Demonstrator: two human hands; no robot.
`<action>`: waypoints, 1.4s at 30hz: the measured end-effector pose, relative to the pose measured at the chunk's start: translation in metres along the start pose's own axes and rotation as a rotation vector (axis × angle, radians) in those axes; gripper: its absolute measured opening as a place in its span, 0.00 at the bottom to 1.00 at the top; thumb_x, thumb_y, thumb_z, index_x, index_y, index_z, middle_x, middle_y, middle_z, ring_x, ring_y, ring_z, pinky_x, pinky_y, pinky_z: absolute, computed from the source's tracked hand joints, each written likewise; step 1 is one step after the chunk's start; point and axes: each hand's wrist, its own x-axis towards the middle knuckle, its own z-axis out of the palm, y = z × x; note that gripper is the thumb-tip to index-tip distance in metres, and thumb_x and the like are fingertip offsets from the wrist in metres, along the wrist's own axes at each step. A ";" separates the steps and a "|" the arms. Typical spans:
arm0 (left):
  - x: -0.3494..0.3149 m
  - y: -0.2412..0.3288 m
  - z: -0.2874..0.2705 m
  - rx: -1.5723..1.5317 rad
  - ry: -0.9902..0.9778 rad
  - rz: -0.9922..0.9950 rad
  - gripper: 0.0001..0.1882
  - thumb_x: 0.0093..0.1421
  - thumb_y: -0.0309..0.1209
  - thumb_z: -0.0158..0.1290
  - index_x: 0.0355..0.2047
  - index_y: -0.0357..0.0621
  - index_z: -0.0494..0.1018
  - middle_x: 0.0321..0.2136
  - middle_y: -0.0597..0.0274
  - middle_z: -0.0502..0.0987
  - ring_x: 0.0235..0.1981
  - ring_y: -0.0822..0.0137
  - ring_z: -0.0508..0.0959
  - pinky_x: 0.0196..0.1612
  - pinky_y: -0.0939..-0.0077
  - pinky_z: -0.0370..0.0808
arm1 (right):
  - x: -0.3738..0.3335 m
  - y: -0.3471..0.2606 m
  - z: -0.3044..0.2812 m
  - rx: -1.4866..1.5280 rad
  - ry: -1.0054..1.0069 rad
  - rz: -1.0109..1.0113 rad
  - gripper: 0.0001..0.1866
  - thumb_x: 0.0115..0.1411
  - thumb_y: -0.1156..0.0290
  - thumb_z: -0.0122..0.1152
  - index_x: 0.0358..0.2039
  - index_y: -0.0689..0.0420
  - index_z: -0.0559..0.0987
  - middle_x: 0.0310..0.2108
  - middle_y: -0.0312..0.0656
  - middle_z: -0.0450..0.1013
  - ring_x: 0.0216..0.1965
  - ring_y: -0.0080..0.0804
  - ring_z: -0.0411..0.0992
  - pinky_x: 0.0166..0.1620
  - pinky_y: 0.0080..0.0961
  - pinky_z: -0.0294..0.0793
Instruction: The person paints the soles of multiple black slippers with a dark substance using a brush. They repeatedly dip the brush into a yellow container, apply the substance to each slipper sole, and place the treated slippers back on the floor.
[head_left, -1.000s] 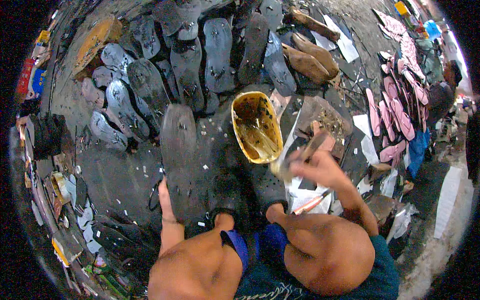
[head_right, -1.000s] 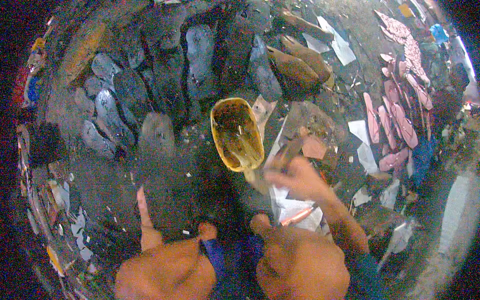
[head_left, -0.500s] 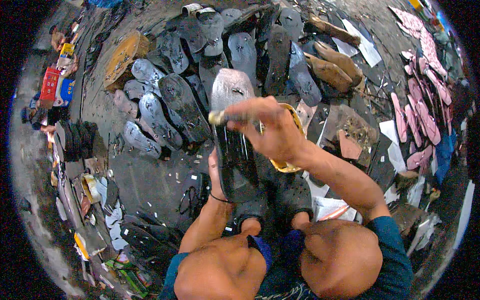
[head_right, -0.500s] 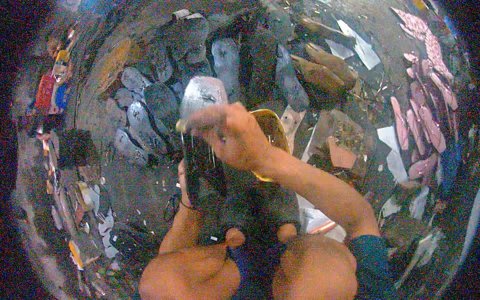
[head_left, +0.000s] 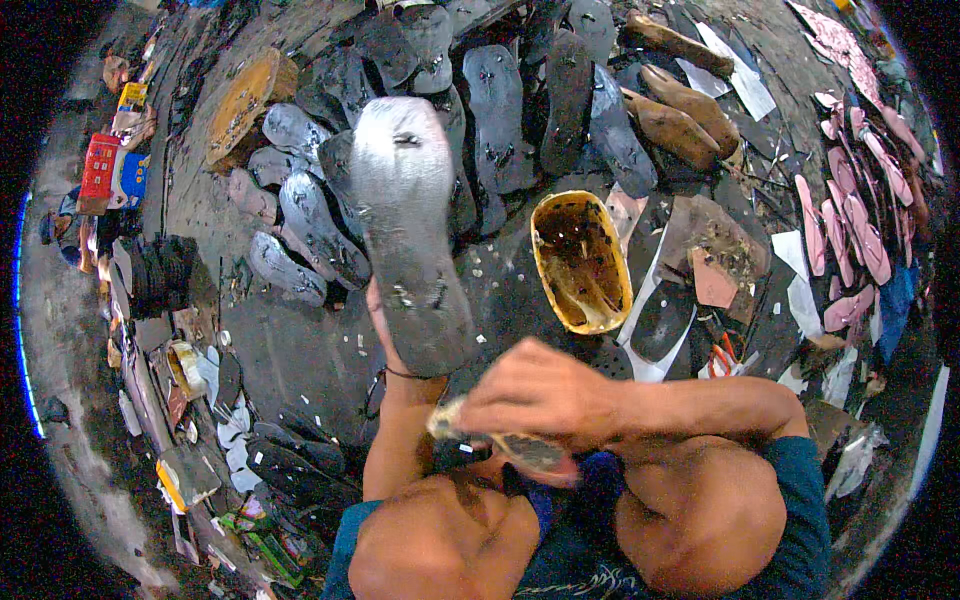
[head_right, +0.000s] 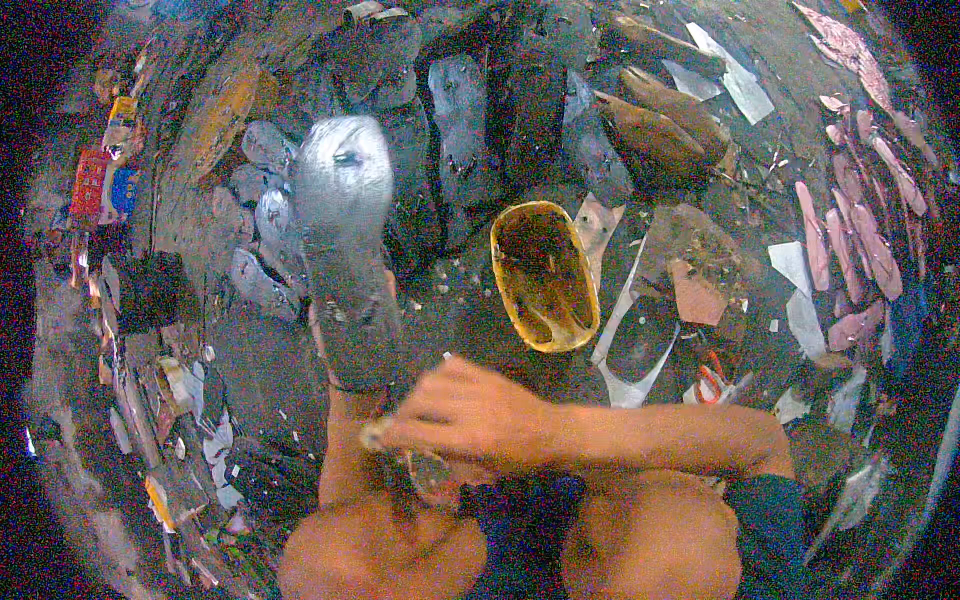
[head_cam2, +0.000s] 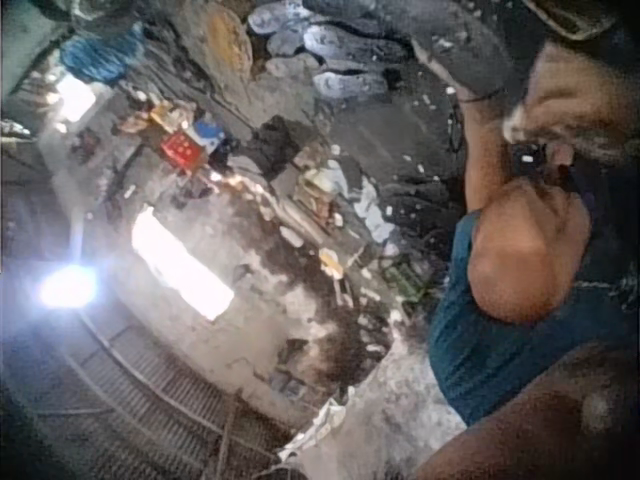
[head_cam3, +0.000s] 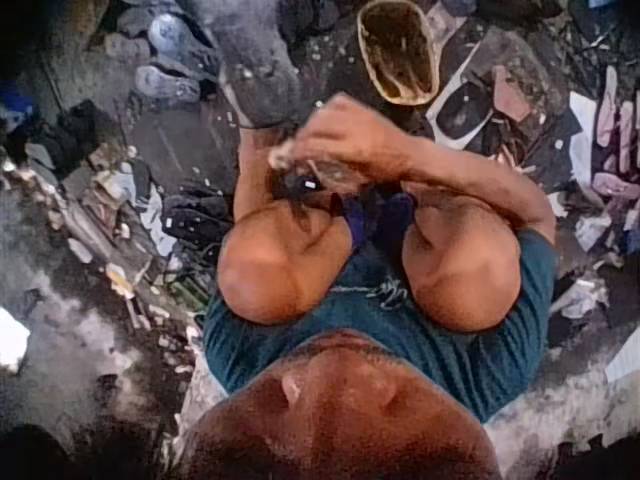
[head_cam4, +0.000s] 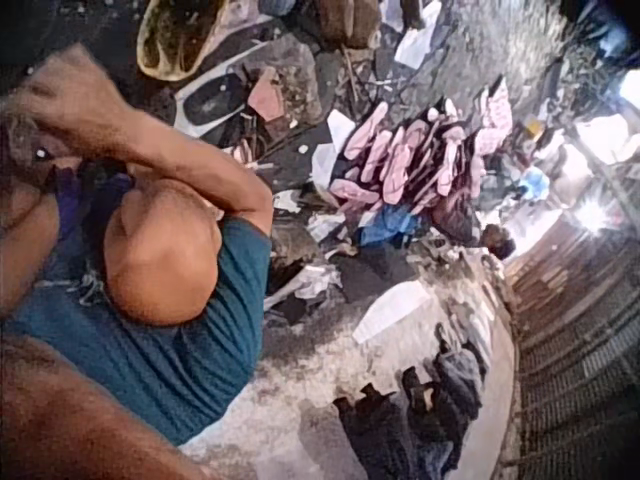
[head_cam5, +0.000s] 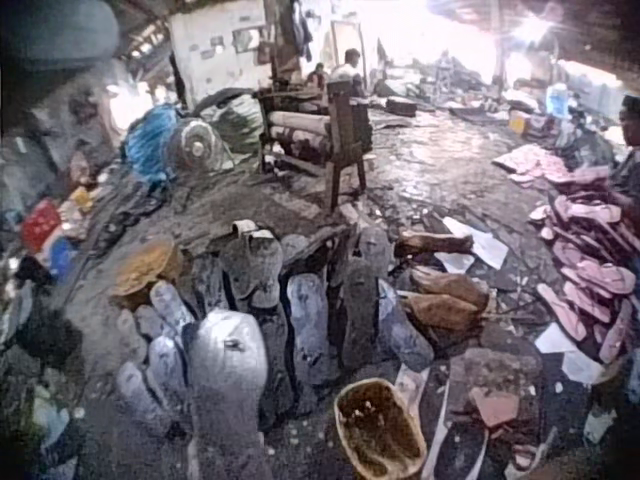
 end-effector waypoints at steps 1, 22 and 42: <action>-0.003 0.001 0.007 -0.108 -0.088 -0.070 0.26 0.67 0.47 0.44 0.55 0.40 0.70 0.49 0.53 0.77 0.48 0.58 0.78 0.53 0.58 0.77 | 0.006 0.011 -0.014 -0.160 0.062 -0.035 0.26 0.52 0.68 0.60 0.55 0.46 0.77 0.40 0.38 0.76 0.41 0.39 0.73 0.43 0.40 0.68; -0.030 -0.023 0.015 -0.395 0.054 -0.194 0.26 0.68 0.43 0.43 0.58 0.37 0.71 0.53 0.47 0.77 0.52 0.53 0.79 0.59 0.58 0.74 | 0.054 0.082 -0.049 -0.316 0.350 0.055 0.12 0.60 0.70 0.62 0.44 0.54 0.81 0.36 0.42 0.79 0.35 0.39 0.77 0.40 0.35 0.76; 0.041 -0.002 0.020 0.121 0.071 -0.035 0.24 0.71 0.32 0.46 0.66 0.44 0.63 0.49 0.70 0.78 0.45 0.79 0.75 0.43 0.81 0.72 | -0.097 0.012 -0.012 -0.206 0.414 0.872 0.11 0.62 0.66 0.66 0.40 0.60 0.83 0.35 0.46 0.82 0.39 0.37 0.80 0.45 0.32 0.76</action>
